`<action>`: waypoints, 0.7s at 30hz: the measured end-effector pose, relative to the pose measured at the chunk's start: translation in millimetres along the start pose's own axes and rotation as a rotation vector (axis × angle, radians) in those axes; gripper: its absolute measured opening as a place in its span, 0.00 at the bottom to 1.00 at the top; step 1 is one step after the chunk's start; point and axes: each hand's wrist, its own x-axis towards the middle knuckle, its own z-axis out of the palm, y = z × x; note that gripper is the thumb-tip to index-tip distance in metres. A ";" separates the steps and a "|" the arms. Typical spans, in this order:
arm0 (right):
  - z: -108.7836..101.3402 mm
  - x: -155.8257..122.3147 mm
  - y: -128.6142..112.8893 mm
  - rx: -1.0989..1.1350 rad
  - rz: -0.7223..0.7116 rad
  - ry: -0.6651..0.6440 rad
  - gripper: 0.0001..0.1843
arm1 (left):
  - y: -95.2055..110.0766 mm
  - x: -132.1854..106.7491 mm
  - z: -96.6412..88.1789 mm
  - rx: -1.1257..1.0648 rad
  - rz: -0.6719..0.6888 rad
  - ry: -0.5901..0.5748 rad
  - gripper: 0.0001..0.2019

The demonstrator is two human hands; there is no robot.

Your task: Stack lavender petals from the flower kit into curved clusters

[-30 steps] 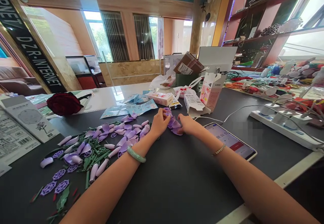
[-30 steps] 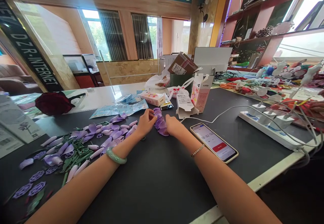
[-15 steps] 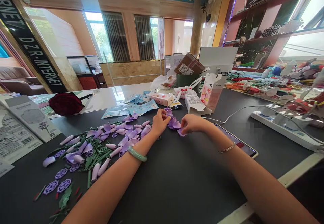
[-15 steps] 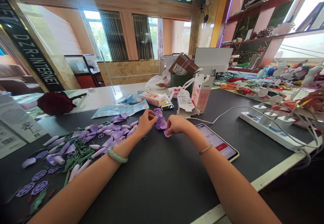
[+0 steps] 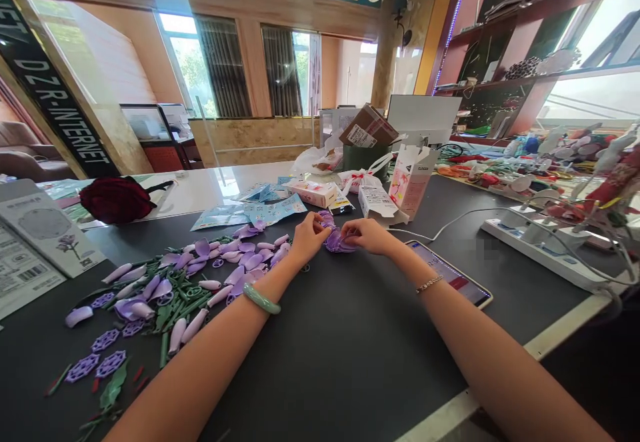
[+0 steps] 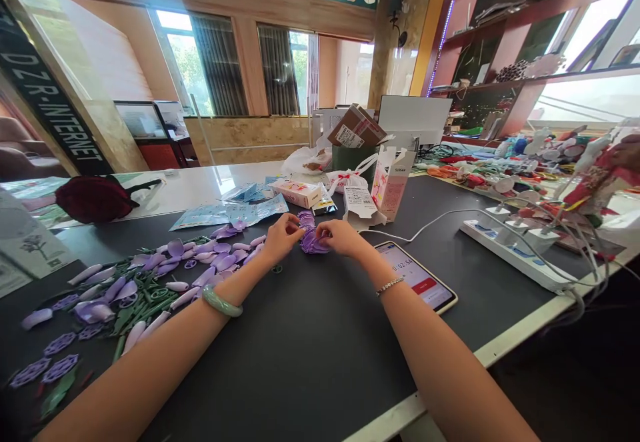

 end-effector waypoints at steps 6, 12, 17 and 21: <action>13.5 5.8 4.6 -0.060 -0.036 0.040 0.14 | -5.9 9.0 -8.9 -0.019 -0.013 -0.055 0.16; 18.2 7.0 6.4 -0.049 -0.077 0.121 0.15 | -10.9 10.1 -8.2 -0.019 -0.029 -0.085 0.16; 22.1 7.0 7.9 -0.003 -0.089 0.181 0.14 | -12.2 10.0 -6.6 -0.042 -0.024 -0.101 0.16; 23.5 6.5 5.7 0.010 -0.086 0.215 0.14 | -9.9 10.1 -5.0 -0.094 -0.058 -0.106 0.16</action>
